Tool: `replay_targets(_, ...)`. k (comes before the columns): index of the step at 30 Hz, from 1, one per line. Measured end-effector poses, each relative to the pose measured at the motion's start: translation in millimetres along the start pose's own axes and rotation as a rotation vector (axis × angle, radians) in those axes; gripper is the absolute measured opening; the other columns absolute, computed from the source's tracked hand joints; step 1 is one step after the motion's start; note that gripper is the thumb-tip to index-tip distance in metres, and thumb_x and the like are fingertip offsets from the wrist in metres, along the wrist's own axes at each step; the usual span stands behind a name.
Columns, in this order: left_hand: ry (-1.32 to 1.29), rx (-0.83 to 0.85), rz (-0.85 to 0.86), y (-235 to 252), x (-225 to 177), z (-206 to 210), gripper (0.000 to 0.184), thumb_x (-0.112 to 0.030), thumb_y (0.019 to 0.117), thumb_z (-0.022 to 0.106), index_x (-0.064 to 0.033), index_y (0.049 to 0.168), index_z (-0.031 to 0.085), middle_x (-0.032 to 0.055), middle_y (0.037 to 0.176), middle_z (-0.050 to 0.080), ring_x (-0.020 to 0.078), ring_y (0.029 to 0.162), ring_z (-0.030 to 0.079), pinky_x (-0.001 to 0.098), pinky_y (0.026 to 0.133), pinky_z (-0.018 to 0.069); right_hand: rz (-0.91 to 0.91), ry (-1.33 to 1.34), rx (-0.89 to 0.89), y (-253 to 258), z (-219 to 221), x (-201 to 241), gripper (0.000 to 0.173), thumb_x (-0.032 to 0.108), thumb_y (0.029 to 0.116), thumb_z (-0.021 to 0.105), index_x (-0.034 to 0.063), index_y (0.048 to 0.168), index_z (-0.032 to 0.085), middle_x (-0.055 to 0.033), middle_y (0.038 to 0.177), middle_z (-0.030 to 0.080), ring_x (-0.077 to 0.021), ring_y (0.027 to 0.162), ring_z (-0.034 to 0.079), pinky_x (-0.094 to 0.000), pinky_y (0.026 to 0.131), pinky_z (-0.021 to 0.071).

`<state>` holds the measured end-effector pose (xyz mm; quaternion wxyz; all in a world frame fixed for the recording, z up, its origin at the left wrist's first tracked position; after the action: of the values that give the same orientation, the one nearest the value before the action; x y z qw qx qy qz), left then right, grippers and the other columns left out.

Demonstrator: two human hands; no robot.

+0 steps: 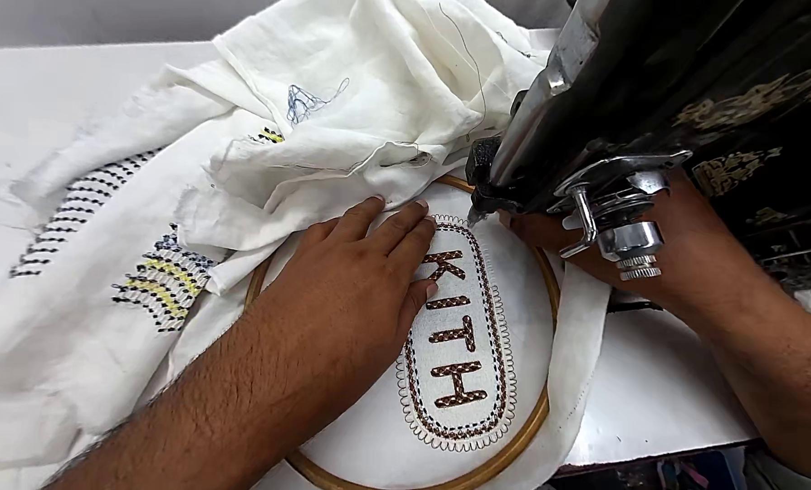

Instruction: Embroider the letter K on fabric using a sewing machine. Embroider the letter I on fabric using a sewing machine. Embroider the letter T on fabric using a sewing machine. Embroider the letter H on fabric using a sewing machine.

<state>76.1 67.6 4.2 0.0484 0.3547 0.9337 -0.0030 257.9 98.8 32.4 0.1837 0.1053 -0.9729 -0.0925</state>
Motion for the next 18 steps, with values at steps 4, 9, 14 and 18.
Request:
replay_targets(4, 0.004, 0.012, -0.013, 0, 1, 1, 0.060, -0.049, 0.1068, 0.031, -0.0144, 0.151, 0.053, 0.0026, 0.161, 0.046, 0.0348, 0.148, 0.041, 0.0604, 0.110, 0.0410, 0.086, -0.060, 0.152, 2, 17, -11, 0.022, 0.035, 0.0847, 0.077, 0.0160, 0.082, 0.067, -0.0026, 0.073, 0.064, -0.0208, 0.072, 0.066, -0.0473, 0.060, 0.0506)
replay_targets(9, 0.000, 0.015, -0.026, 0, 1, 1, 0.060, -0.049, 0.1063, 0.032, -0.0157, 0.151, 0.053, 0.0017, 0.161, 0.046, 0.0351, 0.149, 0.040, 0.0651, 0.110, 0.0400, 0.078, -0.023, 0.104, 0, 13, -7, 0.020, 0.035, 0.0851, 0.076, 0.0169, 0.081, 0.068, -0.0009, 0.072, 0.064, -0.0172, 0.070, 0.065, -0.0437, 0.059, 0.0499)
replay_targets(14, 0.003, 0.032, -0.023, -3, 2, 0, 0.060, -0.048, 0.1061, 0.033, -0.0153, 0.152, 0.052, 0.0017, 0.162, 0.044, 0.0351, 0.148, 0.041, 0.0648, 0.110, 0.0405, 0.067, 0.007, 0.088, 0, 17, -8, 0.017, 0.035, 0.0842, 0.073, 0.0200, 0.078, 0.067, 0.0026, 0.070, 0.062, -0.0126, 0.067, 0.063, -0.0402, 0.057, 0.0485)
replay_targets(18, 0.013, 0.053, -0.038, -4, 5, 1, 0.061, -0.050, 0.1063, 0.031, -0.0156, 0.153, 0.051, 0.0011, 0.162, 0.043, 0.0346, 0.149, 0.039, 0.0641, 0.111, 0.0398, 0.105, 0.028, 0.089, 2, 35, -24, 0.019, 0.037, 0.0876, 0.074, 0.0200, 0.082, 0.069, 0.0032, 0.071, 0.064, -0.0104, 0.068, 0.064, -0.0381, 0.058, 0.0531)
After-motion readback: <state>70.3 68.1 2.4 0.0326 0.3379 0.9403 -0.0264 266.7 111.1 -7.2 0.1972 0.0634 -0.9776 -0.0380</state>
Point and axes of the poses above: each hand's wrist, its own y-axis towards the middle knuckle, its own z-axis out of the palm, x = y × z, the point moved 10 cm from there along y, towards the middle knuckle
